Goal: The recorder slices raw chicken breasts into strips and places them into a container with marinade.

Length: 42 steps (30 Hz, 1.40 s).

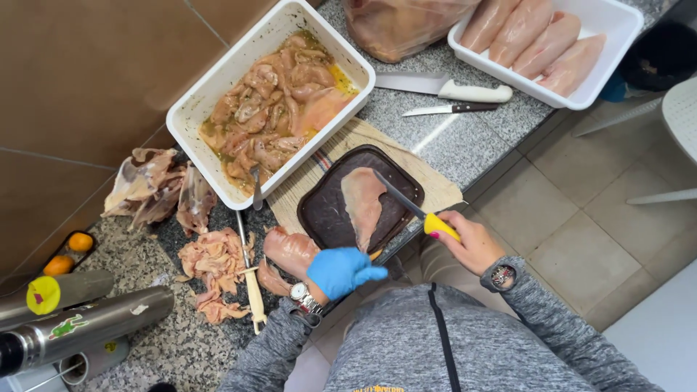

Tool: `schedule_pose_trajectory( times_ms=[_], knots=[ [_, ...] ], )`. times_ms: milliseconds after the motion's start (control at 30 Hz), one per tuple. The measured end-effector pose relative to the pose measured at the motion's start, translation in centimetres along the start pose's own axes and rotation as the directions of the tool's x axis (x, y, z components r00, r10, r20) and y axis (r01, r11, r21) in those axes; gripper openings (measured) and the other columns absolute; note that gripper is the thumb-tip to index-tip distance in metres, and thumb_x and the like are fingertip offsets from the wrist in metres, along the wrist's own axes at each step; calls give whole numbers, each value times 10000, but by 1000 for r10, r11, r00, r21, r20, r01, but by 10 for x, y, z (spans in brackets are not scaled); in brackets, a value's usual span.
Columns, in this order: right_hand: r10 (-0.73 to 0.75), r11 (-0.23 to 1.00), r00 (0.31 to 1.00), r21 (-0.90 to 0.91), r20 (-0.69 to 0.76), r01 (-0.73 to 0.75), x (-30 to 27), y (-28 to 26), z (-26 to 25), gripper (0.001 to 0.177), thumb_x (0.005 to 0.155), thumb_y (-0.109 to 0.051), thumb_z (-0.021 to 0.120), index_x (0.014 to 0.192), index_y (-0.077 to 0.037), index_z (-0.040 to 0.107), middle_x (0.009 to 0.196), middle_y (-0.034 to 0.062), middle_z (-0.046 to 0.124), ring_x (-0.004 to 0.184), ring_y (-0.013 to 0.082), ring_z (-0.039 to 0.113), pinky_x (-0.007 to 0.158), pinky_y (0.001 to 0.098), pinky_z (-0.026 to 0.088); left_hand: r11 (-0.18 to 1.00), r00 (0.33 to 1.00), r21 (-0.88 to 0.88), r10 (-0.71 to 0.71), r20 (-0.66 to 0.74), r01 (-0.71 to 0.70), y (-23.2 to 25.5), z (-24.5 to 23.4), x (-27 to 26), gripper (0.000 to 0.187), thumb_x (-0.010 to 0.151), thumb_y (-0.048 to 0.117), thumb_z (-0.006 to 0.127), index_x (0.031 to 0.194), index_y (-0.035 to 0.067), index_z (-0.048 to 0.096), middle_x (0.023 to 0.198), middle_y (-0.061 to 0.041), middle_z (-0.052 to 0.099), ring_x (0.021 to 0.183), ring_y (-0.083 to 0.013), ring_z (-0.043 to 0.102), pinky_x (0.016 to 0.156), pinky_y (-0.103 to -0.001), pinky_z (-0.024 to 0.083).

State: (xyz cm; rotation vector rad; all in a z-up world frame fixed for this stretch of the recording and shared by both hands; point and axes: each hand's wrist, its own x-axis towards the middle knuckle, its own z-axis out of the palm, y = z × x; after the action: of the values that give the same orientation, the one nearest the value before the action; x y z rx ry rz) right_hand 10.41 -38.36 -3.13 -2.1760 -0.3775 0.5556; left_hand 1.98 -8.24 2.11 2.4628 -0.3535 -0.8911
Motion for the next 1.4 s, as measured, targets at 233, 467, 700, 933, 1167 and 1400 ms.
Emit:
schedule_pose_trajectory(
  times_ms=[233,467,700,933,1167,1400],
  knots=[
    [69,990,997,-122,-46,-74,8,3,-13,402,941,-345,656,1246,-86,607,894,165,747,737,307,742,696,409,570,993,756,10,98,-647,-120,-38,-11,87,406,1008,356,529,1295,76,594,1288,-165,618,1190,-393,572,1004,-474,456],
    [-34,998,991,40,-129,40,11,16,-20,414,954,-258,667,1315,-76,578,995,128,724,685,209,700,602,340,562,992,829,124,42,-557,33,-18,-68,107,1184,723,694,684,1550,-30,243,1612,-279,217,1486,-436,165,1209,-533,102],
    [63,957,996,278,67,-79,20,-29,-14,457,943,-159,649,1394,-130,589,1084,47,762,565,75,682,514,249,562,996,533,-59,-86,-842,67,-26,17,94,968,985,598,581,1634,-12,201,1709,-258,183,1594,-466,152,1319,-525,113],
    [-340,931,935,102,-99,349,22,3,7,450,992,-183,662,1428,-100,583,1269,77,699,923,152,687,769,289,564,982,494,-136,-183,-850,130,-15,29,92,899,1023,554,521,1625,-36,207,1705,-269,174,1594,-454,146,1308,-525,114],
    [29,958,999,286,-21,-21,21,-18,3,442,948,-117,649,1387,-124,602,1091,62,683,589,89,635,549,255,541,991,588,-84,-132,-798,108,-10,25,104,886,1012,547,519,1607,-48,241,1680,-272,242,1580,-447,191,1305,-519,129],
    [-15,962,1000,272,8,12,27,-28,1,446,950,-136,662,1391,-147,602,1023,48,664,572,81,629,551,249,535,991,582,-82,-128,-803,106,-12,32,111,874,1019,517,533,1605,-64,245,1677,-295,244,1579,-450,200,1299,-525,130]
  ],
)
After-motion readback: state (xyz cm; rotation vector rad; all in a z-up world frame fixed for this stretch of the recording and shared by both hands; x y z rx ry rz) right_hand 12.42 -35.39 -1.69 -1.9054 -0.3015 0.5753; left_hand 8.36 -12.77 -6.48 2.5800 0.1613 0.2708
